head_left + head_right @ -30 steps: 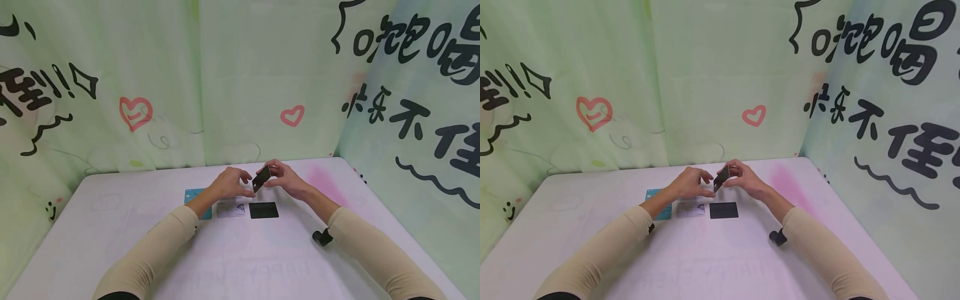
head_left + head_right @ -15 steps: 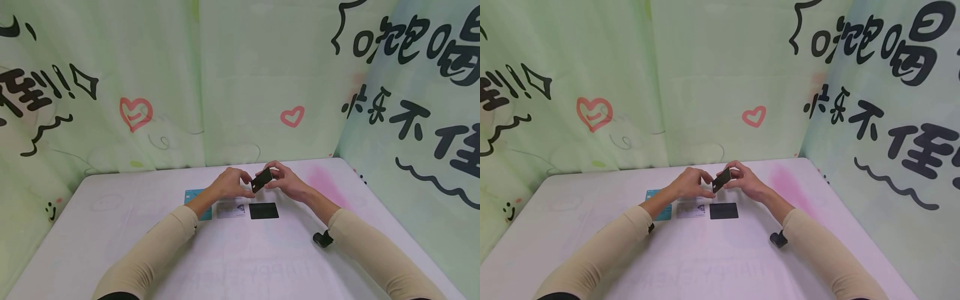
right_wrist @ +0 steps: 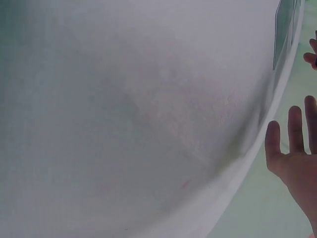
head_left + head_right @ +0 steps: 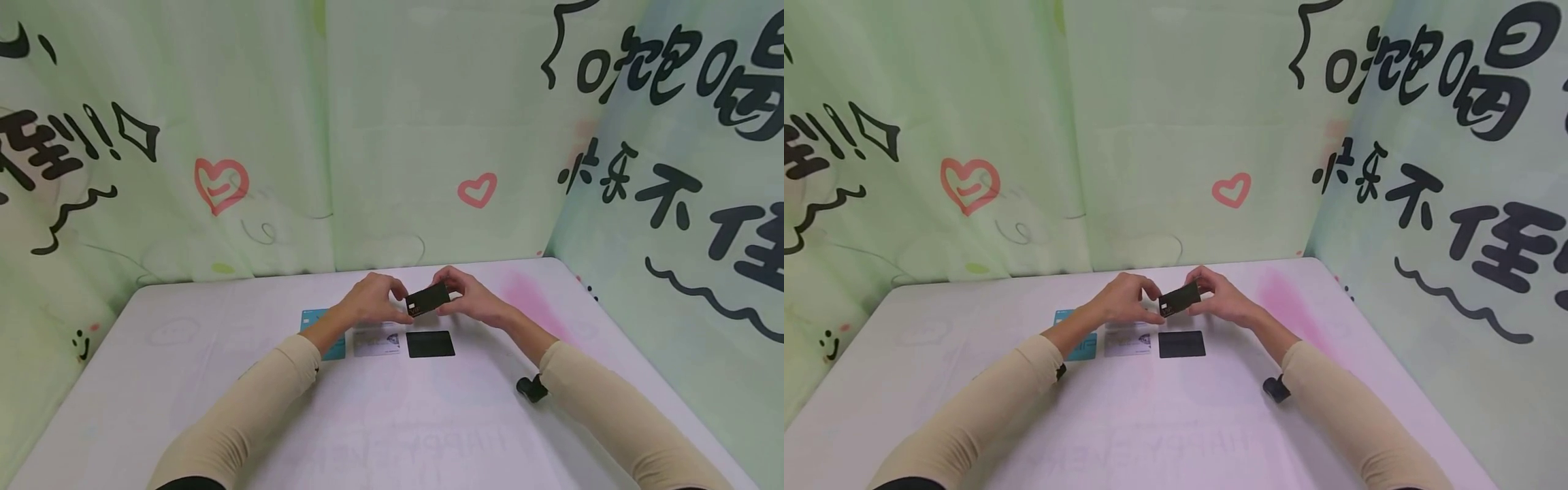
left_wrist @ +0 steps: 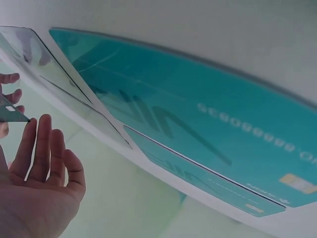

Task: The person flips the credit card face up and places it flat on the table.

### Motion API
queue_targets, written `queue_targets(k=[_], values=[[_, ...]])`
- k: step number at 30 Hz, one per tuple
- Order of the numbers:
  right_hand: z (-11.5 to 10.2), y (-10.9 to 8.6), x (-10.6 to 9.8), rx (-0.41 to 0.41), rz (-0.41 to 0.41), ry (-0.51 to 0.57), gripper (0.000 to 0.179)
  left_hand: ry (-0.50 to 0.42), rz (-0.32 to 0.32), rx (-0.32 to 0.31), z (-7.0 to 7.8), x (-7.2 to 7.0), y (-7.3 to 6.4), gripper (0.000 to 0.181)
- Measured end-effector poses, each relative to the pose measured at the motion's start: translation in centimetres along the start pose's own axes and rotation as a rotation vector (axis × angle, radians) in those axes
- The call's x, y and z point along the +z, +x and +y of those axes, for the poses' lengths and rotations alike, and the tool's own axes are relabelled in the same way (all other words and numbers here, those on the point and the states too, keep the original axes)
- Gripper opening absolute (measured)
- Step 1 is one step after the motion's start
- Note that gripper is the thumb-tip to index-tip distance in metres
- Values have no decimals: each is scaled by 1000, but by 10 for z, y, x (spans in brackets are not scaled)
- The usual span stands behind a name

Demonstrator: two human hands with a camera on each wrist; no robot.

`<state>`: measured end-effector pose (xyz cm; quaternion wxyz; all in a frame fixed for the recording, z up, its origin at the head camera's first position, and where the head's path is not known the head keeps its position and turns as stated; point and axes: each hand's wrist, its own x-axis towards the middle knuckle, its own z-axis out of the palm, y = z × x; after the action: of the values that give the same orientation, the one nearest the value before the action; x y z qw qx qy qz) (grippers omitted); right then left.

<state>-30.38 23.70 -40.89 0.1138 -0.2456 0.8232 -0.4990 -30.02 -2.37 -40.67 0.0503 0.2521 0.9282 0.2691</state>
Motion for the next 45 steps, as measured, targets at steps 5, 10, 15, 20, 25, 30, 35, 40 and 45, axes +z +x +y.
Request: queue_targets(k=[5, 10, 15, 20, 25, 30, 35, 40, 45], values=[[1, 1, -1, 25, 5, -216, 46, 28, -9, -7, -1, -2, -1, 48], [0, 2, -1, 52, 15, -341, 47, 43, -22, -23, 0, -3, -1, 48], [0, 4, -1, 56, 11, -399, 47, 83, -22, -42, 0, -2, 2, 50], [3, 6, 0, 66, 11, -434, 50, 114, -44, -65, 1, -1, 5, 51], [4, 8, 1, 72, 7, -470, 53, 147, -53, -84, 1, -1, 7, 51], [6, 10, 2, 80, 9, -512, 55, 169, -54, -75, 1, 1, 9, 51], [8, 11, 3, 86, 12, -548, 54, 176, -56, -81, 3, 4, 8, 50], [8, 12, 5, 110, 10, -563, 53, 166, -63, -97, 3, 6, 7, 50], [7, 12, 7, 121, 7, -566, 52, 157, -64, -98, 2, 8, 5, 50]])
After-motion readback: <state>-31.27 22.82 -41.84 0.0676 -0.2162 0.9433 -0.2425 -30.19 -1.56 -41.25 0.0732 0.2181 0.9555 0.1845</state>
